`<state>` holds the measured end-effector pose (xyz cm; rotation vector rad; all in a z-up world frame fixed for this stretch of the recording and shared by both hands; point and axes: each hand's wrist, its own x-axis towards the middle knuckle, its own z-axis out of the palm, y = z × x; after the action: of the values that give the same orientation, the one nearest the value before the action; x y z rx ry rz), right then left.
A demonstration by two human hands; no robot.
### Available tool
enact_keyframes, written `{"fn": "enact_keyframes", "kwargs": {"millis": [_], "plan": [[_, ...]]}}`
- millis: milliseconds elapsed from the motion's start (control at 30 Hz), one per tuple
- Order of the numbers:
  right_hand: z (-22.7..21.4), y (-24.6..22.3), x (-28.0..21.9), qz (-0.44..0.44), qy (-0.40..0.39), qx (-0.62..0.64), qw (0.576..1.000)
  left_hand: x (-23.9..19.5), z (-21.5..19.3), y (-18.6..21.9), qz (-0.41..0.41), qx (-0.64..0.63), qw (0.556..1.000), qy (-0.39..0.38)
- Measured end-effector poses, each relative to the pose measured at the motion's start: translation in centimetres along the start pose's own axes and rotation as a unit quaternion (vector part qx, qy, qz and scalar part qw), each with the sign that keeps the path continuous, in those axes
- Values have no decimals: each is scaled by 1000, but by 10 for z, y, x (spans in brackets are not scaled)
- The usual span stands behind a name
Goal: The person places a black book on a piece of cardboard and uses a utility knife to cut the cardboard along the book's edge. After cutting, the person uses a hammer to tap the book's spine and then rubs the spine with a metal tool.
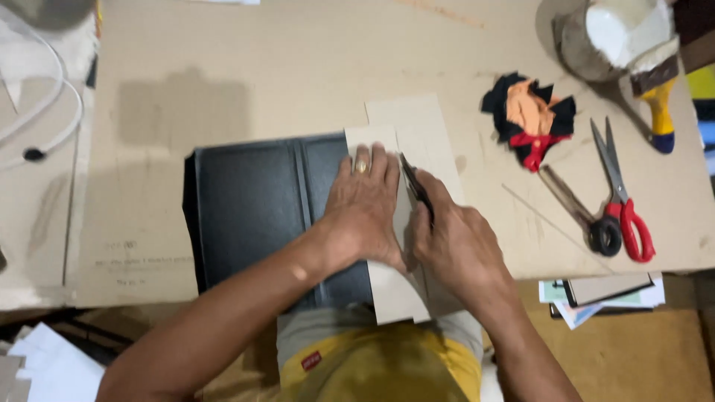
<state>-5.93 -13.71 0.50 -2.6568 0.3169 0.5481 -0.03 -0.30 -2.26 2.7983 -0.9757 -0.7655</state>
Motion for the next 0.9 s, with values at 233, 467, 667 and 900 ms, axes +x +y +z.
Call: {"fn": "enact_keyframes", "kwargs": {"millis": [233,467,667,900], "plan": [[34,39,-90,28,-17,14,999,15,14,-1,-24,33,999,-24],[68,62,-150,220,-67,-61,971,20,14,1,-40,54,997,-46],[54,72,-153,194,-32,29,980,17,15,0,-45,55,996,-52],[63,89,-116,23,115,168,979,16,18,-4,-32,25,999,-35]]}}
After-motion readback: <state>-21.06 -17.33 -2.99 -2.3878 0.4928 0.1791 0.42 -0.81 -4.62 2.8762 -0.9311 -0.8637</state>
